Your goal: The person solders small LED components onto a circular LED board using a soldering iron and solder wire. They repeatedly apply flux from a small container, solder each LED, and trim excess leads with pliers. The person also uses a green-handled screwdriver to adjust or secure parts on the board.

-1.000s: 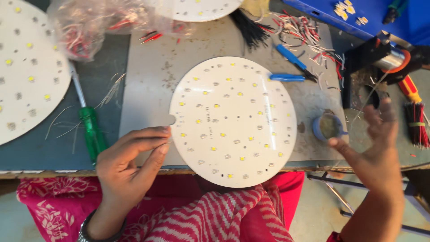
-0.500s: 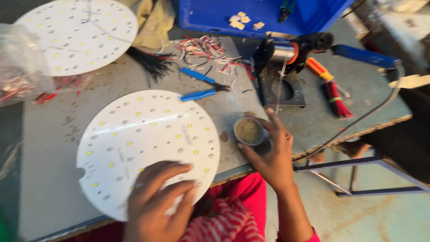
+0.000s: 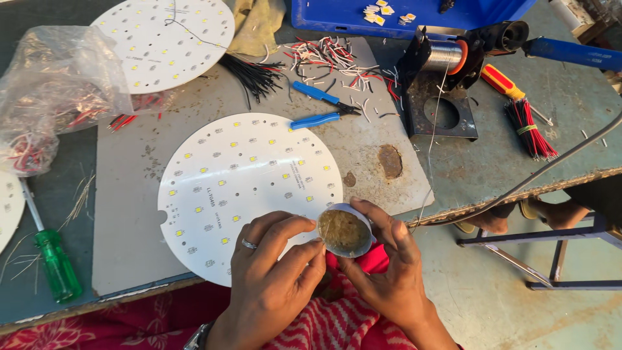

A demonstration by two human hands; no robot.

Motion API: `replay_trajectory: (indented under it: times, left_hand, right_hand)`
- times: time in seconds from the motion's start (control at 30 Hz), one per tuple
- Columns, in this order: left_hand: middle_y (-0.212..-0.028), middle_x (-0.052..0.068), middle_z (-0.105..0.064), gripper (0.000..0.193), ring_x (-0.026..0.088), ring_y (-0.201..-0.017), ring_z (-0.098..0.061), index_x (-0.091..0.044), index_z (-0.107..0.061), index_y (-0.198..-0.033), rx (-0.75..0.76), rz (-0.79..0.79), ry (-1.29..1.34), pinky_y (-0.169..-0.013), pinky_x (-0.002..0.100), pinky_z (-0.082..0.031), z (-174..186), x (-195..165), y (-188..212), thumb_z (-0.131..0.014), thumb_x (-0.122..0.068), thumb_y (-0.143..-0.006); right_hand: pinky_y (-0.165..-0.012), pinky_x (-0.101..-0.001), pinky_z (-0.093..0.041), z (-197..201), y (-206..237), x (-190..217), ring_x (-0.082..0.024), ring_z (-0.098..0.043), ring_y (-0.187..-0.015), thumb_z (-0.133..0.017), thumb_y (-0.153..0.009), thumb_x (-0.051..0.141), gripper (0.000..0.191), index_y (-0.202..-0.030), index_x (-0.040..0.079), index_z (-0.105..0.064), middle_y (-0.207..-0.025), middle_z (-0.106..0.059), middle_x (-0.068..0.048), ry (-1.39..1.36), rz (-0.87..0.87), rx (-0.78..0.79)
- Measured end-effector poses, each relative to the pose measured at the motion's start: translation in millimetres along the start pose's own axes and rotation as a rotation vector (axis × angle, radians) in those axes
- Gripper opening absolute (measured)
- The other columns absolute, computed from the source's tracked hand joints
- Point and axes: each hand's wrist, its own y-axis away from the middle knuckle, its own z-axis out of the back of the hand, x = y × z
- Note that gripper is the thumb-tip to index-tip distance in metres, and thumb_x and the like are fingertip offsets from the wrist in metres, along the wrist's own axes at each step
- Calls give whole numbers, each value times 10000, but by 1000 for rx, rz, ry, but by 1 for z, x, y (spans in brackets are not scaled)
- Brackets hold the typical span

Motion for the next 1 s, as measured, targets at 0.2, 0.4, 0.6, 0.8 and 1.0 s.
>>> replay_trajectory:
  times: [0.2, 0.4, 0.6, 0.8, 1.0]
  left_hand:
    - [-1126, 73, -660, 167, 287, -1048, -640, -47, -704, -877, 7, 27, 2, -863, 424, -510, 1, -2, 4, -836, -59, -776]
    - [-1107, 72, -673, 177, 296, -1063, -629, -56, -737, -910, 37, 66, 26, -879, 429, -500, 6, -2, 5, -828, -87, -762]
    - [-1090, 69, -691, 153, 276, -1036, -634, -83, -759, -894, 25, 176, 170, -812, 376, -486, 15, -1, 9, -821, -90, -754]
    - [-1110, 79, -695, 134, 270, -1071, -639, -69, -762, -898, 23, 280, 283, -857, 376, -507, 29, 10, 20, -793, -43, -770]
    - [-1104, 81, -706, 153, 221, -1023, -642, -57, -766, -919, 0, 395, 82, -764, 301, -523, 81, 46, 43, -794, -30, -771]
  right_hand:
    - [-1060, -470, -590, -6, 0, 7, -392, -600, -1353, -786, -837, -102, 1210, -1636, 400, -28, -1508, -448, -308, 2, 48, -5]
    - [-1037, -443, -608, -6, -2, 5, -386, -602, -1342, -815, -813, -55, 1211, -1622, 393, -33, -1494, -463, -297, 32, 27, -15]
    - [-1016, -407, -614, -3, 5, -1, -345, -650, -1303, -815, -817, -62, 1212, -1620, 377, -20, -1504, -498, -272, 12, -3, -64]
    - [-1002, -352, -566, 21, -1, -32, -298, -663, -1248, -842, -799, -5, 1234, -1632, 178, 50, -1478, -576, -249, 177, -282, -182]
    - [-1146, -379, -445, 58, -28, -81, -263, -598, -1219, -903, -803, 40, 1244, -1711, 160, -61, -1418, -641, -158, 432, -403, -117]
